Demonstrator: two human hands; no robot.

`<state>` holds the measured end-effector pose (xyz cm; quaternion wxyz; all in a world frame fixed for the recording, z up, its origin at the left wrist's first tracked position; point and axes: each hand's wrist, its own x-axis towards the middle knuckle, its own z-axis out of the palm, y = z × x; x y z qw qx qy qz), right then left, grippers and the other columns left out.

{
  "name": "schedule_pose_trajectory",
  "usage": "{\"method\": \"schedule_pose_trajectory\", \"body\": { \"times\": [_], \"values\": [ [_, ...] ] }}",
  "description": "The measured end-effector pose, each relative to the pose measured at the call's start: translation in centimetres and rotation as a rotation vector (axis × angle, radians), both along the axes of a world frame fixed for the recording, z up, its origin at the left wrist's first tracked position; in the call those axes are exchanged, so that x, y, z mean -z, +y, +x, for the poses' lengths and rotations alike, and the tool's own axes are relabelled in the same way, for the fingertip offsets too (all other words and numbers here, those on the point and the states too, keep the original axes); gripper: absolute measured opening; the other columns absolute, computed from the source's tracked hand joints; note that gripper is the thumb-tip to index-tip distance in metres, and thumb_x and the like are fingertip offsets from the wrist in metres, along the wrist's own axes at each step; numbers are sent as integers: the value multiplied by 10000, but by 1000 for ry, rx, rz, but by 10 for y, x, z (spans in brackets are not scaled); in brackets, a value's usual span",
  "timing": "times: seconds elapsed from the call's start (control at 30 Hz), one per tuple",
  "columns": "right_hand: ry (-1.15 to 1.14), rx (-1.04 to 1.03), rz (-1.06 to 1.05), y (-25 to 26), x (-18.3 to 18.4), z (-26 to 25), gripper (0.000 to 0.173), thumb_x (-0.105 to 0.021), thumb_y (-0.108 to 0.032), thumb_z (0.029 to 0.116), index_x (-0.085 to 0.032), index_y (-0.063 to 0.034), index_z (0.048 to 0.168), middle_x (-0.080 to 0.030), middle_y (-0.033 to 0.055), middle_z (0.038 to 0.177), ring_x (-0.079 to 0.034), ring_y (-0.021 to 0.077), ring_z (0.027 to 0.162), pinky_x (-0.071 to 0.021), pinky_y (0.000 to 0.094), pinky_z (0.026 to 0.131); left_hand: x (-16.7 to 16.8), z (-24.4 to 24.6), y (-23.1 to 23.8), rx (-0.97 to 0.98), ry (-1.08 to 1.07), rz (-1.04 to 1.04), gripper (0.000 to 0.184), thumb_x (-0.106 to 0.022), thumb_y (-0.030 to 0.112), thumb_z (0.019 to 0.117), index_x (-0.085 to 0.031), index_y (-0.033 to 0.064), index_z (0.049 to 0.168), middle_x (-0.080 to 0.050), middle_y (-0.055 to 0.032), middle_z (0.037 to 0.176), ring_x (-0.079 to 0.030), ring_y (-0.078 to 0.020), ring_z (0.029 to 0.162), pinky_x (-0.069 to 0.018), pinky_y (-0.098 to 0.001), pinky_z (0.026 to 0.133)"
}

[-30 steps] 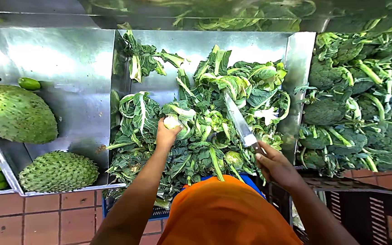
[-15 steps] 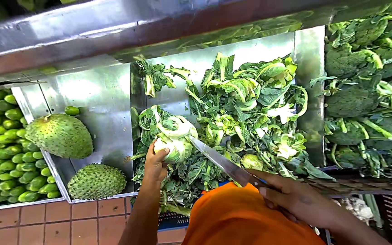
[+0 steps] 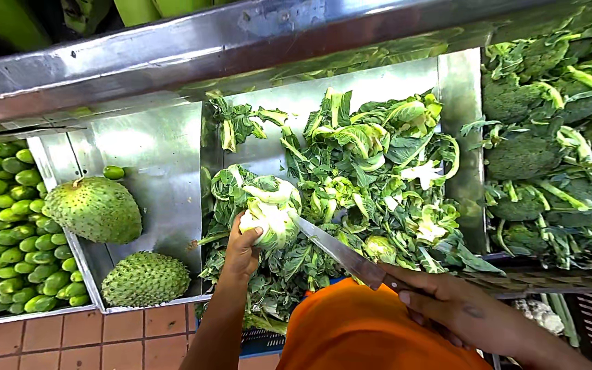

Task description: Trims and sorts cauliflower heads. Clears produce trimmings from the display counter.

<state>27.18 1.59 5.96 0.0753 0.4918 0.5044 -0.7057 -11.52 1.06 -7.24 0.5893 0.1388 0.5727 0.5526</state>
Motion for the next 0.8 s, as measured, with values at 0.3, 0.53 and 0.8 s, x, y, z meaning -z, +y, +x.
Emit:
{"method": "schedule_pose_trajectory", "body": {
  "times": [0.3,0.53,0.8],
  "values": [
    [105,106,-100,-2,13,2,539,-511,-308,1067,-388,-382,1587,-624,33,789,-520,137,469,-457,281,395,1,9,5,6,-26,-26,642,-653,112,847,-420,213,1437,-649,-98,1202,-688,-213,992,-604,-409,788],
    [240,187,-166,-7,23,0,568,-489,-273,1061,-352,-361,1605,-584,34,764,-474,118,437,-423,259,361,4,25,8,-10,-89,-3,654,-654,122,834,-415,227,1434,-651,-97,1199,-687,-221,1000,-602,-422,799],
    [253,279,-206,-14,24,-3,565,-481,-279,1061,-347,-354,1605,-569,32,760,-455,109,434,-406,247,361,12,69,12,-205,-119,30,647,-619,77,908,-343,212,1477,-593,-133,1284,-652,-275,1084,-584,-482,856]
  ]
}}
